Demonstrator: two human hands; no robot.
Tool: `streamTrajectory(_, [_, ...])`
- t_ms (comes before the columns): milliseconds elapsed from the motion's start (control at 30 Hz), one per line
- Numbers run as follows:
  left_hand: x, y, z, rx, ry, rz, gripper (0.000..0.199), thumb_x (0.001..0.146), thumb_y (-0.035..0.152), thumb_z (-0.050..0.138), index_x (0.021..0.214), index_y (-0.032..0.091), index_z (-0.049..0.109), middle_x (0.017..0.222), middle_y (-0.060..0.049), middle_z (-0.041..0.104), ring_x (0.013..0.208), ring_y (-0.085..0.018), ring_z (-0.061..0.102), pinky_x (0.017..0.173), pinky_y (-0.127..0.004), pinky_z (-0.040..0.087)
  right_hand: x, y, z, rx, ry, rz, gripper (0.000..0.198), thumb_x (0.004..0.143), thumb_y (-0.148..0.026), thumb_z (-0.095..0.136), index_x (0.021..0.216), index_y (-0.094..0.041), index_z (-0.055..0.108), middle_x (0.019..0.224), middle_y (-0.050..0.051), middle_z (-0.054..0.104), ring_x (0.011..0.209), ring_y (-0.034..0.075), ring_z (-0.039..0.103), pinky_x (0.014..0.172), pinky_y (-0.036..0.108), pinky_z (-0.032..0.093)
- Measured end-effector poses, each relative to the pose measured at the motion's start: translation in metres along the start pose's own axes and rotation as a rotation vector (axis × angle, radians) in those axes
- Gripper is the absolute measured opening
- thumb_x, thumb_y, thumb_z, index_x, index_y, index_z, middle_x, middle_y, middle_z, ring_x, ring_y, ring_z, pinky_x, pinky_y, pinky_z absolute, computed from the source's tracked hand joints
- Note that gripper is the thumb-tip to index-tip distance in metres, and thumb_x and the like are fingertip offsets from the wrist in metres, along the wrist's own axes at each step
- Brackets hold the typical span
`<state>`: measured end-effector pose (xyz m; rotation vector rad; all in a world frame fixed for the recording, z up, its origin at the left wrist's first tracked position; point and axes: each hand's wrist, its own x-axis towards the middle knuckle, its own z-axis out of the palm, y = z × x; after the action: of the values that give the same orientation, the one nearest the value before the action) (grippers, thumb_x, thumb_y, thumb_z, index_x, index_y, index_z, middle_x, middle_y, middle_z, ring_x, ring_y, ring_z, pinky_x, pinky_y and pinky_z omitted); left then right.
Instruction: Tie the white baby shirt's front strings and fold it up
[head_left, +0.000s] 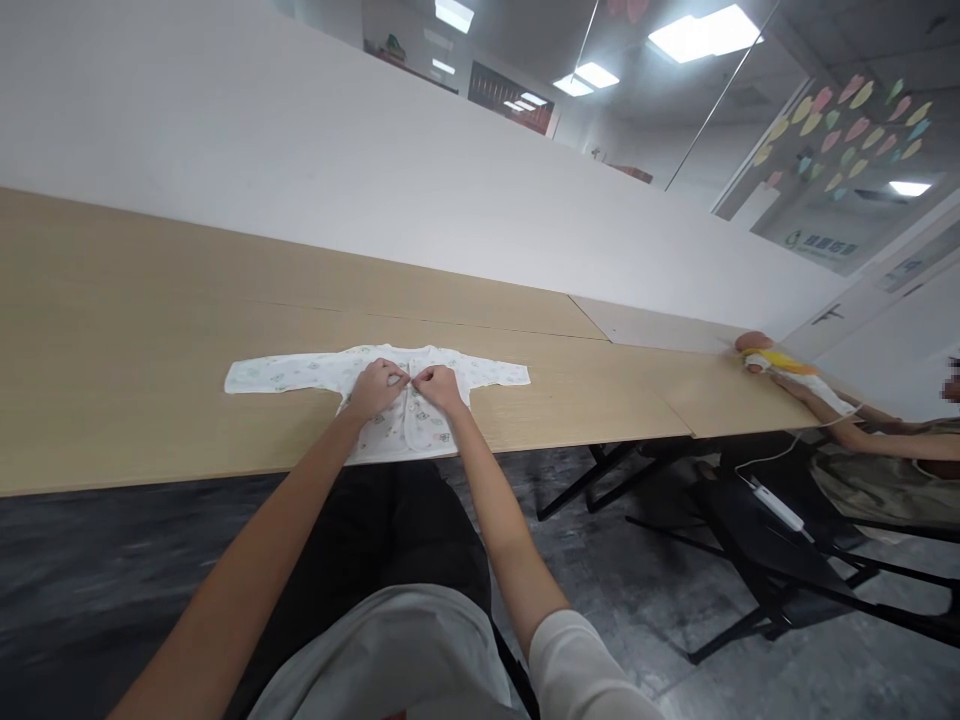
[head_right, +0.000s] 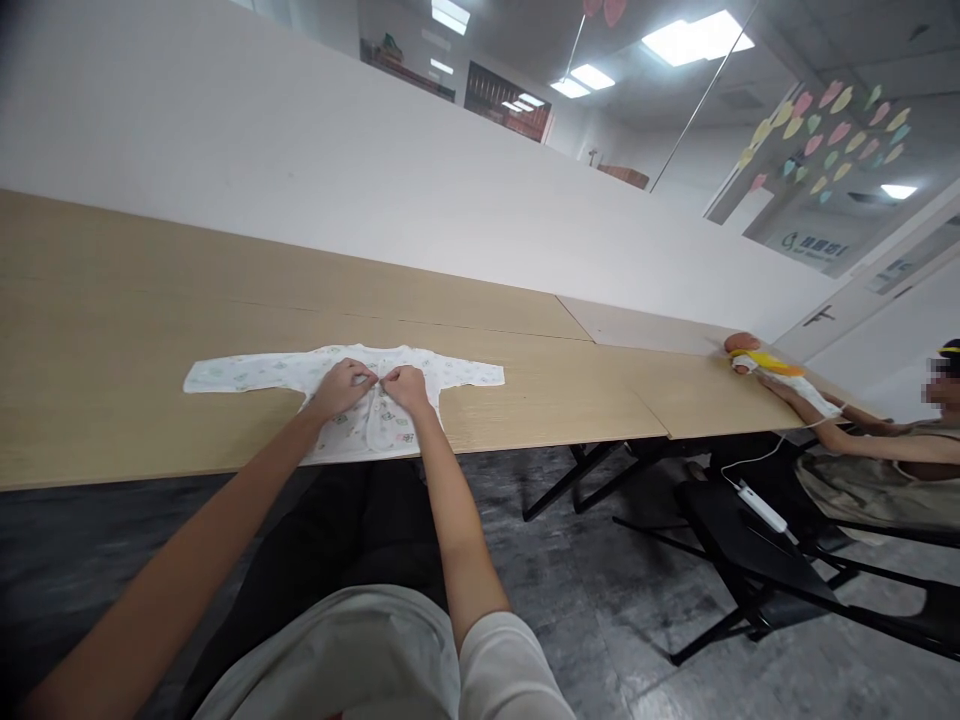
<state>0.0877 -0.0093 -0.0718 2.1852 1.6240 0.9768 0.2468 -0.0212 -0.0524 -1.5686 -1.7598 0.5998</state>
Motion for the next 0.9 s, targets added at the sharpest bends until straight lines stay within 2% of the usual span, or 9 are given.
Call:
streamTrajectory(200, [0.0026, -0.0041, 0.0008, -0.1, 0.031, 0.033, 0.029, 0.083, 0.036, 0.055, 0.089, 0.017, 0.076, 0.1, -0.01, 0.07, 0.107, -0.024, 0.062, 0.103, -0.036, 0.047, 0.0014, 0.003, -0.0001, 0.174, 0.013, 0.028, 0.003, 0.076, -0.018, 0.072, 0.077, -0.016, 0.074, 0.078, 0.003, 0.075, 0.078, 0.016, 0.071, 0.075, 0.023, 0.053])
streamTrajectory(367, [0.0032, -0.0062, 0.0014, -0.151, 0.06, 0.065, 0.031, 0.081, 0.042, 0.057, 0.084, 0.018, 0.077, 0.094, -0.01, 0.073, 0.103, -0.026, 0.063, 0.099, -0.037, 0.049, 0.0024, 0.0028, -0.0014, 0.343, -0.036, 0.093, 0.02, 0.074, -0.01, 0.072, 0.093, -0.017, 0.072, 0.07, -0.002, 0.073, 0.07, 0.013, 0.068, 0.069, 0.021, 0.052])
streamTrajectory(533, [0.0031, -0.0072, 0.0019, -0.192, 0.062, 0.076, 0.029, 0.079, 0.042, 0.059, 0.081, 0.021, 0.078, 0.093, -0.008, 0.073, 0.099, -0.025, 0.064, 0.097, -0.037, 0.05, 0.0013, 0.0033, 0.0003, 0.298, -0.038, 0.058, 0.021, 0.076, -0.015, 0.074, 0.096, -0.019, 0.071, 0.07, -0.002, 0.072, 0.07, 0.014, 0.068, 0.07, 0.022, 0.053])
streamTrajectory(667, [0.0014, -0.0056, 0.0002, -0.2, 0.035, 0.055, 0.026, 0.075, 0.033, 0.057, 0.082, 0.021, 0.079, 0.095, -0.008, 0.073, 0.097, -0.024, 0.066, 0.097, -0.035, 0.05, 0.0018, 0.0047, 0.003, 0.238, -0.023, -0.003, 0.02, 0.077, -0.024, 0.077, 0.094, -0.018, 0.07, 0.074, -0.001, 0.072, 0.074, 0.014, 0.069, 0.073, 0.023, 0.053])
streamTrajectory(767, [-0.0012, -0.0036, -0.0026, -0.194, 0.02, 0.052, 0.031, 0.071, 0.024, 0.053, 0.086, 0.021, 0.08, 0.096, -0.006, 0.074, 0.097, -0.024, 0.066, 0.098, -0.035, 0.05, 0.0016, 0.005, 0.0033, 0.223, -0.034, -0.019, 0.019, 0.077, -0.018, 0.072, 0.095, -0.019, 0.069, 0.074, -0.002, 0.071, 0.073, 0.013, 0.068, 0.074, 0.023, 0.053])
streamTrajectory(900, [-0.0031, -0.0007, -0.0048, -0.18, 0.022, 0.031, 0.03, 0.071, 0.025, 0.053, 0.083, 0.022, 0.08, 0.095, -0.006, 0.075, 0.095, -0.024, 0.067, 0.095, -0.035, 0.051, -0.0001, 0.0022, 0.0011, 0.179, -0.021, 0.016, 0.026, 0.072, -0.008, 0.062, 0.095, -0.019, 0.068, 0.074, -0.004, 0.068, 0.074, 0.013, 0.066, 0.075, 0.022, 0.051])
